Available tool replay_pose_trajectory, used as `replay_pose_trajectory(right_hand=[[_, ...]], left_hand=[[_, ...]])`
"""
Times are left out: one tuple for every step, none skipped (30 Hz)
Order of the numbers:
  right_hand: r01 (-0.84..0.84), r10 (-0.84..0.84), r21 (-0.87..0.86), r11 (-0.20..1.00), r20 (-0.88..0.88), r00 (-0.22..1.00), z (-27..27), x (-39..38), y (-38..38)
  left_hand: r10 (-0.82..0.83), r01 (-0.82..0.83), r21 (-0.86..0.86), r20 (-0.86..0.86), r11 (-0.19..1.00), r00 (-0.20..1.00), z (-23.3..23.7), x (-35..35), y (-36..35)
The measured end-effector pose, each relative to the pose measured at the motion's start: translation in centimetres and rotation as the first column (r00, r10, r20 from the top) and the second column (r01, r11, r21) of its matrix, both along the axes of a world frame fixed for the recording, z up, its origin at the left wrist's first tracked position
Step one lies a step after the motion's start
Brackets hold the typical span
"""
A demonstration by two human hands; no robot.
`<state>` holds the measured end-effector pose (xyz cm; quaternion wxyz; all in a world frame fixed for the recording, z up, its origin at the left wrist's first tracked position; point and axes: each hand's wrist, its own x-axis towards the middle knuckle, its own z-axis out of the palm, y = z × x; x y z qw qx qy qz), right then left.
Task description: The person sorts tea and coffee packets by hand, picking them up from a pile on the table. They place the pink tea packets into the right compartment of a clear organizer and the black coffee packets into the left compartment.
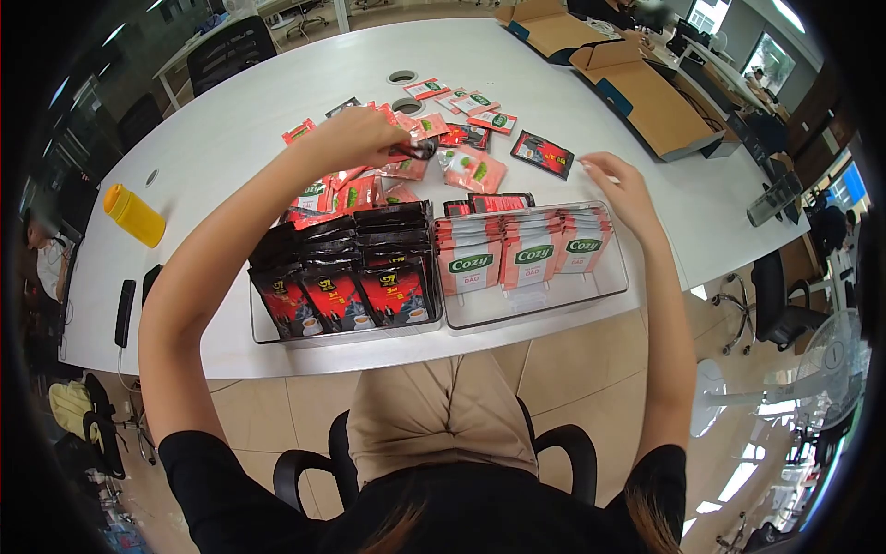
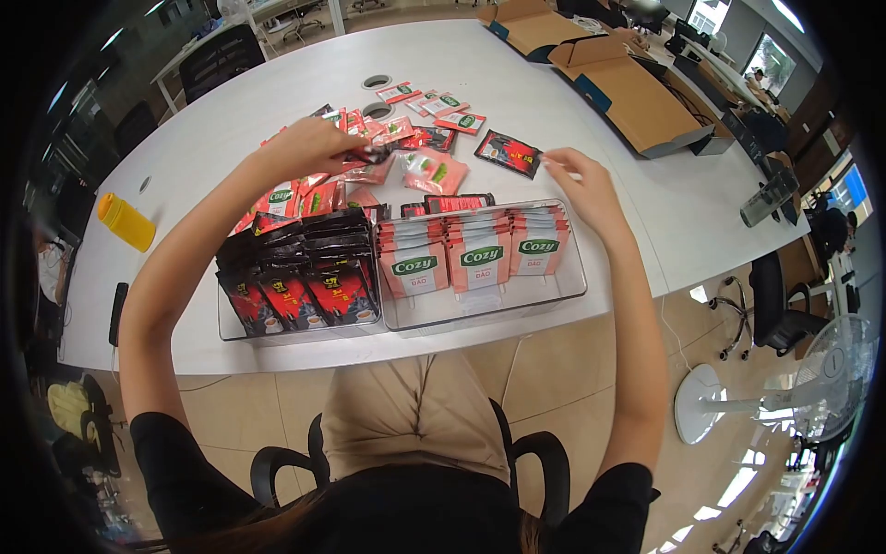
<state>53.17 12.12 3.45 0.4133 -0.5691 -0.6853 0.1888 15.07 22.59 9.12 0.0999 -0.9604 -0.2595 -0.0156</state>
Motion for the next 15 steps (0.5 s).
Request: replay_pose_trajectory(right_hand=[[-0.022,0.023,-0.019,1.000,0.045,0.999,-0.9,0.2,1.8],[0.014,-0.016,0.014,1.000,0.138,0.990,-2.3,0.4,3.8],[0.044,-0.054,0.049,0.998,0.229,0.972,-3.9,0.7,5.7],[0.068,-0.092,0.088,0.994,0.316,0.944,-4.6,0.9,7.0],[0.081,-0.099,0.068,0.994,0.340,0.935,-4.6,1.0,7.7],[0.093,-0.105,0.049,0.994,0.363,0.926,-4.5,1.0,8.3],[0.105,-0.108,0.030,0.994,0.387,0.916,-4.5,1.0,8.8],[0.109,-0.097,-0.015,0.994,0.342,0.935,-4.4,1.2,9.0],[0.111,-0.088,-0.062,0.992,0.296,0.951,-4.3,1.4,9.2],[0.112,-0.082,-0.109,0.988,0.248,0.965,-4.1,1.5,9.2],[0.127,-0.086,-0.126,0.984,0.289,0.953,-3.5,1.4,9.0],[0.086,-0.052,-0.147,0.985,0.220,0.974,-3.2,1.6,8.8],[0.044,-0.019,-0.167,0.985,0.152,0.988,-3.0,1.9,8.6],[0.003,0.012,-0.183,0.983,0.082,0.997,-2.7,2.2,8.5],[0.006,-0.005,-0.233,0.972,0.008,1.000,-2.3,2.5,8.4]], left_hand=[[0.046,-0.046,-0.005,0.053,0.999,0.998,0.5,-0.9,-0.2],[0.094,-0.094,-0.013,0.106,0.996,0.990,1.2,-1.5,-0.5],[0.196,-0.192,-0.042,0.119,0.980,0.973,2.5,-1.9,-1.7],[0.231,-0.198,-0.147,0.256,0.969,0.939,3.2,-2.6,-2.8],[0.275,-0.189,-0.249,0.382,0.950,0.882,3.8,-3.5,-3.8],[0.326,-0.163,-0.344,0.496,0.925,0.805,4.0,-4.6,-4.8],[0.352,-0.078,-0.418,0.633,0.905,0.689,3.7,-5.8,-6.0],[0.351,-0.014,-0.428,0.722,0.904,0.597,3.8,-6.8,-7.6],[0.394,0.021,-0.478,0.746,0.878,0.537,3.8,-8.2,-8.9],[0.489,-0.080,-0.513,0.743,0.854,0.456,4.2,-9.1,-11.4],[0.462,-0.085,-0.467,0.802,0.880,0.378,3.4,-10.5,-13.2],[0.432,-0.107,-0.418,0.868,0.902,0.246,2.4,-11.2,-15.2],[0.453,-0.158,-0.432,0.881,0.888,0.135,1.0,-12.6,-17.0],[0.327,-0.110,-0.329,0.944,0.938,-0.030,-1.3,-14.2,-17.4],[0.327,-0.114,-0.329,0.944,0.938,-0.032,-1.3,-14.6,-17.6]])
